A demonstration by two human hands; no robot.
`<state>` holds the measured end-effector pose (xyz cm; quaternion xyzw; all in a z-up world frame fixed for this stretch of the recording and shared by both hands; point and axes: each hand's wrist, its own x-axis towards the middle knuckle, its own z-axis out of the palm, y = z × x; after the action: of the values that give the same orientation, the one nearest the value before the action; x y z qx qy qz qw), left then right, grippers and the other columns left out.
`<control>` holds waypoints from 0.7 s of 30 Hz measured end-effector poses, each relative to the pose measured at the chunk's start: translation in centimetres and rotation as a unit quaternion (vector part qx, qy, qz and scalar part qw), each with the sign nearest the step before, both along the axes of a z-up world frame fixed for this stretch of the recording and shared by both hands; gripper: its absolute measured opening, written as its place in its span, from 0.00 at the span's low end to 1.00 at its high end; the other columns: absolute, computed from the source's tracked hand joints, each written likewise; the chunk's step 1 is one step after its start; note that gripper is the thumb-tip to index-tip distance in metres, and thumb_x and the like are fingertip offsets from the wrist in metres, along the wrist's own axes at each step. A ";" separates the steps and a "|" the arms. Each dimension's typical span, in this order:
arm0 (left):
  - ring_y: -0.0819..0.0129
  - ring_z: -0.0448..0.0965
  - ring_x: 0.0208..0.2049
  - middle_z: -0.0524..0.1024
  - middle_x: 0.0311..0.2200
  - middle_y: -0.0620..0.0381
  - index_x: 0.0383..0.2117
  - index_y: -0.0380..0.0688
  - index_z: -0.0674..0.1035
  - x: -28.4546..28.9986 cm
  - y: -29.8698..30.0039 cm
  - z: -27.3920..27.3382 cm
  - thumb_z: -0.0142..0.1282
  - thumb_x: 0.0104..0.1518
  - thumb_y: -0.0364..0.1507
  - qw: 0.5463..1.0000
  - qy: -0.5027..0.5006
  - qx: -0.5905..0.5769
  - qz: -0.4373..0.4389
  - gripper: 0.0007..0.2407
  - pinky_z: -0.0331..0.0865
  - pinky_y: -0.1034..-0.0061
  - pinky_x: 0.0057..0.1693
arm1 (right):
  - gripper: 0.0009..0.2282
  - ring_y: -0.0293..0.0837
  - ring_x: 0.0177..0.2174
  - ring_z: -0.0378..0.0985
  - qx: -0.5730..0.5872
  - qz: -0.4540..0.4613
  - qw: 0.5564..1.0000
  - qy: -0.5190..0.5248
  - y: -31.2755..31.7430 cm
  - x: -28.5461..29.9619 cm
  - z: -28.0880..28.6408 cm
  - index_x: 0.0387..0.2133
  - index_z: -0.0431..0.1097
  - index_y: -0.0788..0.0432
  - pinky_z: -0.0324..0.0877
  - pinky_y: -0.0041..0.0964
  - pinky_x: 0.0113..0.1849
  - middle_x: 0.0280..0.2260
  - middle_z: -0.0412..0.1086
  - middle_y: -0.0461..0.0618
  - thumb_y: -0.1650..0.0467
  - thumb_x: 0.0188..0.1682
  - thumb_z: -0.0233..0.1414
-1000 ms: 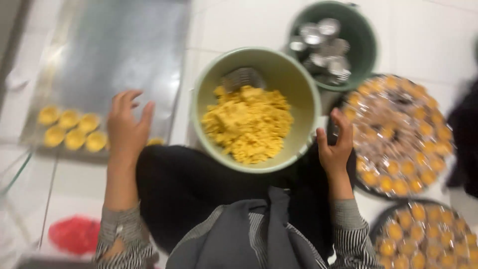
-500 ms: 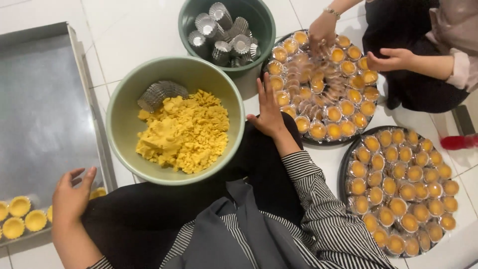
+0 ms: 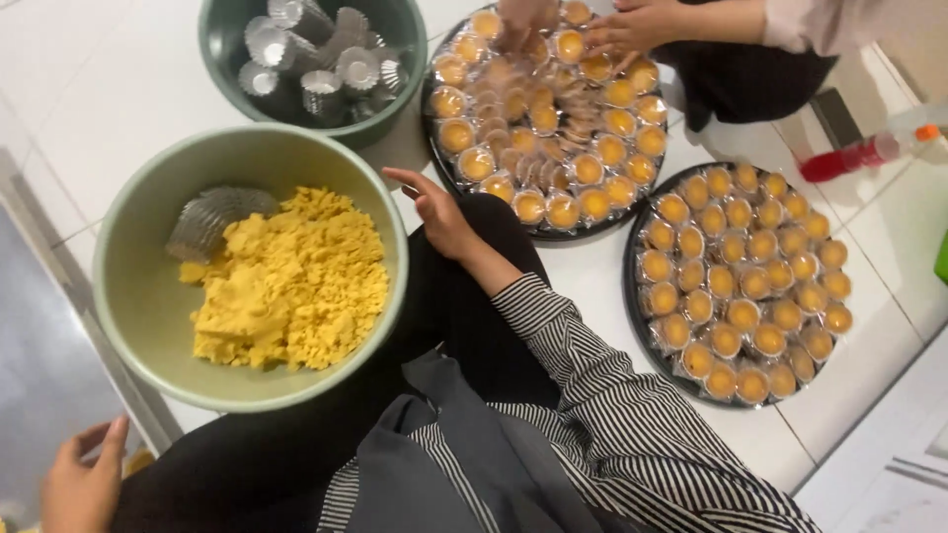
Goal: Molding yellow dough into small metal tart molds by hand while sitting on the floor.
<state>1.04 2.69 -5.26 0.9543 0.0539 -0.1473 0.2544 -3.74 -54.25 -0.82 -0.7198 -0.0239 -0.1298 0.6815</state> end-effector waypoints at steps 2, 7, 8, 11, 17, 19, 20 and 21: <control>0.42 0.80 0.44 0.80 0.47 0.36 0.52 0.26 0.80 0.2 1.8 -1.9 0.55 0.73 0.39 1.000 0.006 0.004 -0.019 0.20 0.70 0.55 0.47 | 0.37 0.53 0.59 0.67 -0.158 -0.056 0.986 0.005 0.4 0.0 0.3 0.61 0.60 0.57 0.61 0.49 0.61 0.61 0.63 0.54 0.41 0.53 0.31; 0.44 0.77 0.44 0.79 0.47 0.38 0.50 0.30 0.81 0.5 0.2 -0.7 0.56 0.67 0.39 0.999 -0.006 -0.030 0.018 0.19 0.68 0.58 0.50 | 0.31 0.54 0.67 0.51 -0.166 0.029 0.985 0.027 0.9 -0.1 -1.0 0.64 0.57 0.56 0.49 0.49 0.65 0.67 0.54 0.54 0.49 0.54 0.37; 0.46 0.77 0.47 0.79 0.46 0.40 0.48 0.33 0.81 0.5 0.5 -0.3 0.54 0.65 0.40 0.999 -0.019 -0.049 0.004 0.19 0.68 0.60 0.52 | 0.28 0.51 0.69 0.45 -0.098 0.060 0.993 0.028 1.4 0.3 -1.2 0.65 0.56 0.56 0.42 0.48 0.67 0.68 0.51 0.52 0.54 0.55 0.42; 0.39 0.72 0.56 0.77 0.50 0.40 0.50 0.40 0.80 -1.5 -0.8 2.6 0.55 0.67 0.47 0.991 -0.015 -0.097 0.089 0.21 0.61 0.47 0.61 | 0.18 0.57 0.66 0.48 0.020 -0.016 0.993 0.119 1.4 -0.3 1.3 0.62 0.64 0.57 0.47 0.57 0.65 0.65 0.54 0.59 0.63 0.62 0.40; 0.60 0.78 0.32 0.80 0.33 0.54 0.41 0.46 0.80 -1.0 -0.8 1.4 0.55 0.57 0.40 0.974 -0.031 -0.140 0.176 0.13 0.72 0.66 0.43 | 0.35 0.56 0.67 0.53 0.182 0.082 0.974 0.105 -6.2 -0.3 -4.2 0.68 0.49 0.50 0.53 0.53 0.67 0.67 0.52 0.55 0.49 0.52 0.49; 0.59 0.79 0.39 0.80 0.39 0.53 0.45 0.45 0.78 -0.6 -1.7 -1.7 0.57 0.56 0.41 0.964 -0.127 -0.142 0.184 0.16 0.72 0.65 0.46 | 0.36 0.49 0.63 0.59 0.121 0.052 0.981 0.145 -3.1 0.6 -2.4 0.65 0.53 0.50 0.57 0.49 0.65 0.63 0.57 0.50 0.45 0.47 0.37; 0.58 0.80 0.46 0.79 0.45 0.53 0.49 0.45 0.76 -0.3 -1.8 -3.6 0.59 0.55 0.42 0.955 -0.215 -0.141 0.148 0.20 0.71 0.65 0.50 | 0.41 0.43 0.59 0.65 0.056 -0.020 0.983 0.171 -1.9 0.7 -1.5 0.62 0.56 0.51 0.61 0.46 0.62 0.60 0.63 0.46 0.40 0.42 0.26; 0.58 0.80 0.46 0.79 0.45 0.53 0.49 0.45 0.76 -0.7 -2.3 -2.7 0.59 0.55 0.42 0.951 -0.215 -0.131 0.182 0.20 0.71 0.65 0.50 | 0.41 0.43 0.59 0.65 0.052 0.015 0.982 0.179 -2.5 0.9 -2.8 0.62 0.56 0.51 0.61 0.46 0.62 0.60 0.63 0.46 0.40 0.42 0.26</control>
<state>0.34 0.34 -7.97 0.8958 0.1511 0.1044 0.4048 -2.86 -56.77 -3.57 -0.6949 0.0944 0.0097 0.7129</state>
